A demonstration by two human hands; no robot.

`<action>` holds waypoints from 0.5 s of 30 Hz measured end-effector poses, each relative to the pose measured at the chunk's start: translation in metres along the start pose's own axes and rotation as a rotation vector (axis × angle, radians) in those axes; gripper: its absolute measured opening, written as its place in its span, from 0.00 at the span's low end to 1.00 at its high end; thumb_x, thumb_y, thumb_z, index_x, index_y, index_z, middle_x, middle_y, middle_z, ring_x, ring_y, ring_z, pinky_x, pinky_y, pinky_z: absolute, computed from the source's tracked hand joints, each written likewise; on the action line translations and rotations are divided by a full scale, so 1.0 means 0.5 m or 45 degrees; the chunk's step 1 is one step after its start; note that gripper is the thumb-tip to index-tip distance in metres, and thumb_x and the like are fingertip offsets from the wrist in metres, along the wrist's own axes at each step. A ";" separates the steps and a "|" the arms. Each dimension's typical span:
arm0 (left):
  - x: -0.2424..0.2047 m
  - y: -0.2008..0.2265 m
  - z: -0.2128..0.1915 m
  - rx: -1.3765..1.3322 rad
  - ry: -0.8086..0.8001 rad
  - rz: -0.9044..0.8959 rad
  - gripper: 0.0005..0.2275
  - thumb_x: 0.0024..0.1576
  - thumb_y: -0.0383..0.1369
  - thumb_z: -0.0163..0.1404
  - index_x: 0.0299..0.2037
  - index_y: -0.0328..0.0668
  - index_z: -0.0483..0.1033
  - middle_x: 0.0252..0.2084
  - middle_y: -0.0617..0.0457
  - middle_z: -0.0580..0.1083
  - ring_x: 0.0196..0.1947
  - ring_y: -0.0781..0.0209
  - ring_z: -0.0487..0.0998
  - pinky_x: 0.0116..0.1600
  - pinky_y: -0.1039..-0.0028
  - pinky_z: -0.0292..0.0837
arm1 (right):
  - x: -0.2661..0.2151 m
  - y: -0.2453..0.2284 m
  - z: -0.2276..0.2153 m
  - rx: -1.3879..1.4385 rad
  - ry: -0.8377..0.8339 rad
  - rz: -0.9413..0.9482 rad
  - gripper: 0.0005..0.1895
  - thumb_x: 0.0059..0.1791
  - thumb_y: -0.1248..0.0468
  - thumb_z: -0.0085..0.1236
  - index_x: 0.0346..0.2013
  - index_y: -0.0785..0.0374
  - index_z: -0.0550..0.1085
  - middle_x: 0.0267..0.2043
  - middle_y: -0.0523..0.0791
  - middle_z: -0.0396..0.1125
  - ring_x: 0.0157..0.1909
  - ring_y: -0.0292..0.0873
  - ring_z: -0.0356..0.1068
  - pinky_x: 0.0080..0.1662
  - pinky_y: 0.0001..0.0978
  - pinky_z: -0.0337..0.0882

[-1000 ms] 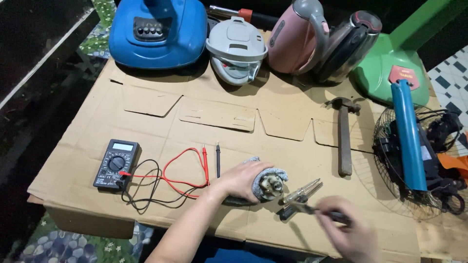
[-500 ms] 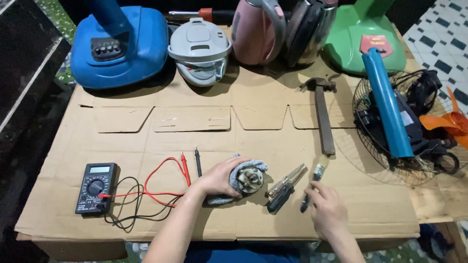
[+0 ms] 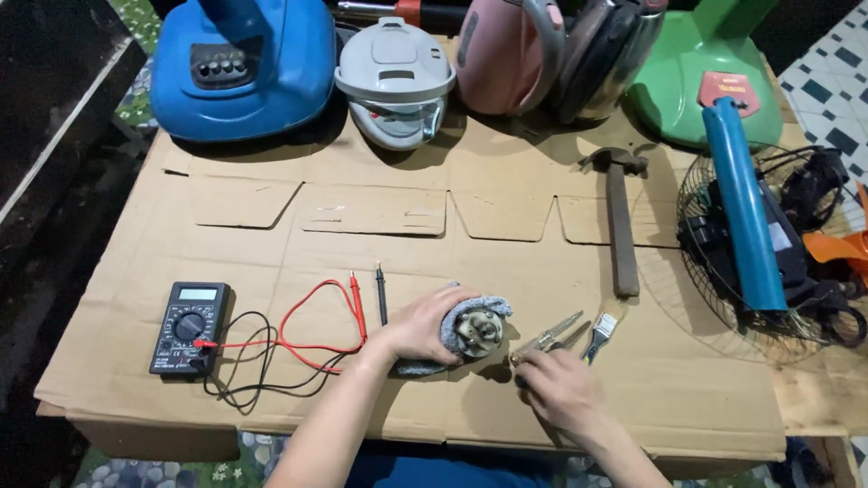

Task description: The person uses a screwdriver to unscrew and remove a screw from a small electrical component held in their left hand. They then use the screwdriver to pry and adjust parts of the component while it rests on a cloth on the table.

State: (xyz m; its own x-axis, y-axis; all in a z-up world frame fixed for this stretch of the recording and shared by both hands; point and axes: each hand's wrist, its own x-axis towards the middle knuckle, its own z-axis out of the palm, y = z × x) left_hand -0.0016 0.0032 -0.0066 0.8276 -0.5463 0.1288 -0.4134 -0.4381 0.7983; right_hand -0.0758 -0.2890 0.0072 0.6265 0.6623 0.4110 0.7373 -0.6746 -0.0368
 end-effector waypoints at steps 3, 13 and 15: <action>-0.006 0.022 -0.011 -0.020 0.084 0.049 0.39 0.31 0.33 0.65 0.61 0.48 0.69 0.57 0.53 0.75 0.57 0.52 0.75 0.62 0.66 0.71 | 0.031 0.003 -0.077 0.361 0.465 0.365 0.17 0.29 0.72 0.60 0.32 0.61 0.76 0.34 0.45 0.75 0.36 0.44 0.75 0.41 0.36 0.74; 0.000 0.012 -0.002 -0.006 -0.016 -0.019 0.41 0.29 0.33 0.65 0.62 0.50 0.68 0.60 0.54 0.74 0.61 0.51 0.73 0.65 0.65 0.69 | 0.136 -0.035 -0.048 1.820 1.599 0.588 0.07 0.57 0.69 0.40 0.42 0.54 0.67 0.28 0.39 0.64 0.27 0.35 0.64 0.34 0.30 0.74; 0.000 0.010 0.001 -0.016 0.001 -0.037 0.41 0.31 0.33 0.65 0.63 0.50 0.68 0.61 0.54 0.74 0.64 0.49 0.71 0.68 0.63 0.66 | 0.160 -0.056 -0.042 1.892 1.480 0.516 0.09 0.56 0.64 0.51 0.31 0.53 0.67 0.21 0.38 0.61 0.23 0.34 0.61 0.32 0.29 0.71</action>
State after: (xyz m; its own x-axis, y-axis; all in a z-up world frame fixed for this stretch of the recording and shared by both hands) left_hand -0.0038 0.0009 -0.0029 0.8396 -0.5329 0.1056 -0.3843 -0.4452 0.8088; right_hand -0.0516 -0.2238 0.0601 0.8016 -0.3702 0.4694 0.5977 0.4817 -0.6408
